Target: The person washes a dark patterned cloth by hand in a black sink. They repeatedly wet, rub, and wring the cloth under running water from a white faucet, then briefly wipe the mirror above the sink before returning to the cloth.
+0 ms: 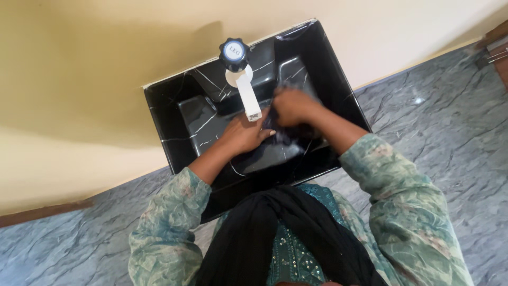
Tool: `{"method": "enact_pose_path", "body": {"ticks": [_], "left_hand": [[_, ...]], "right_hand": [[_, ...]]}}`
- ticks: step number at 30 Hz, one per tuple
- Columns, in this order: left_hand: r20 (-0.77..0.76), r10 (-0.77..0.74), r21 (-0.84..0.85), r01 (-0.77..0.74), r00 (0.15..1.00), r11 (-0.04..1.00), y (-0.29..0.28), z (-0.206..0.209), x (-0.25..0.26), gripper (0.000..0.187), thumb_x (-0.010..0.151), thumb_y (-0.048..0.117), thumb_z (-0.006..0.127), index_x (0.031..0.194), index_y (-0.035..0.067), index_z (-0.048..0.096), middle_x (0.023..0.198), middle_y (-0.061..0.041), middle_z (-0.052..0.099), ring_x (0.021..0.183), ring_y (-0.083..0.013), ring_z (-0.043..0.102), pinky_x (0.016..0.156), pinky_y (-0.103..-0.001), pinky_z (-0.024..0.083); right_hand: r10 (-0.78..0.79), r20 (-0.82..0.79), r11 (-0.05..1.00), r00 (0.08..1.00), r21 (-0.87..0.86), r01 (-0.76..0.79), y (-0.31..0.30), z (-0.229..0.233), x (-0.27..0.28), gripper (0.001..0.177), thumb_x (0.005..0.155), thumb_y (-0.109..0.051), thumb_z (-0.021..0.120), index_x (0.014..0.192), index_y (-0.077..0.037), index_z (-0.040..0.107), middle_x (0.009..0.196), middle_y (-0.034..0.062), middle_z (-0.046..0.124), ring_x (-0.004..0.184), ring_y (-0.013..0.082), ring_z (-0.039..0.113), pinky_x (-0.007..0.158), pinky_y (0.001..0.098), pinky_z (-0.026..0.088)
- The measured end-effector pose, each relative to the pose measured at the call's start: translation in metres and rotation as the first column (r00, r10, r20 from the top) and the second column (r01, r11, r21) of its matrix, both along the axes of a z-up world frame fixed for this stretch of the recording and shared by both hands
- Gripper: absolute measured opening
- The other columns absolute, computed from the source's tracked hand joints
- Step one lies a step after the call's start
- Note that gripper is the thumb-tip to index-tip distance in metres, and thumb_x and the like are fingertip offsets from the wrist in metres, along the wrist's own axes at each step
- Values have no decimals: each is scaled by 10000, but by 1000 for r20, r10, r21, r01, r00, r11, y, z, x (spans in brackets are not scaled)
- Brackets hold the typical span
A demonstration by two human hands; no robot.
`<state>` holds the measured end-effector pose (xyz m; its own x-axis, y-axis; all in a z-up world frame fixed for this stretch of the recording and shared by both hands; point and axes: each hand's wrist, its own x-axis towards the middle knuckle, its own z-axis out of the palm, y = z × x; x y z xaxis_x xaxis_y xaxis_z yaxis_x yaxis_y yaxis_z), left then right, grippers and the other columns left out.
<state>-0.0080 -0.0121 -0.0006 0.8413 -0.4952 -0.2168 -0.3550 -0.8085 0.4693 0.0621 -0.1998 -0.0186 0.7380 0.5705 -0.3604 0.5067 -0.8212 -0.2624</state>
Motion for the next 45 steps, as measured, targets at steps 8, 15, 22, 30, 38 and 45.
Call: {"method": "enact_pose_path", "body": {"ticks": [8,15,22,30,38,45], "left_hand": [[-88,-36,-56,31,995,998,-6,3,-3,730,904,358,720,1492,44,423,1140,-230,666,1103,-417,630,932,-489,498],[47,-124,-64,127,991,990,-7,0,-6,684,877,337,749,1410,-8,496,1186,-205,662,1083,-413,638,923,-487,496],[69,-93,-54,96,993,994,-5,-1,-9,704,870,339,746,1438,20,480,1205,-206,665,1088,-412,637,920,-485,505],[124,-58,-50,65,991,997,2,3,-6,721,885,376,739,1441,15,457,1169,-226,665,1118,-409,623,947,-499,487],[163,57,193,-89,985,977,17,-17,-2,328,818,180,723,1125,76,676,1053,-175,717,971,-349,709,861,-521,515],[374,170,245,-274,912,930,39,-56,12,186,877,117,684,1030,15,662,933,-182,737,834,-336,754,660,-446,596]], "right_hand": [[-249,-97,968,963,-45,246,-16,4,26,269,816,-240,717,1021,-79,783,1121,218,732,1038,395,696,893,485,559],[-399,477,907,783,329,261,-33,-63,64,160,870,-99,645,959,-2,735,1128,182,666,1065,375,627,823,471,561],[-221,621,963,751,17,270,-22,-53,61,203,865,-178,660,963,-46,779,1116,146,695,1061,326,639,846,460,561],[-329,53,936,943,-118,333,-24,-7,25,449,795,-435,793,1011,-42,766,1078,224,727,1025,383,703,885,467,568],[84,107,863,991,489,-126,30,-37,-18,379,840,-227,718,1162,-29,697,1131,246,711,1051,455,659,923,507,532],[66,4,947,998,314,-64,43,-3,-40,676,839,-238,721,1424,-53,437,1153,262,648,1001,463,645,819,533,528]]}}
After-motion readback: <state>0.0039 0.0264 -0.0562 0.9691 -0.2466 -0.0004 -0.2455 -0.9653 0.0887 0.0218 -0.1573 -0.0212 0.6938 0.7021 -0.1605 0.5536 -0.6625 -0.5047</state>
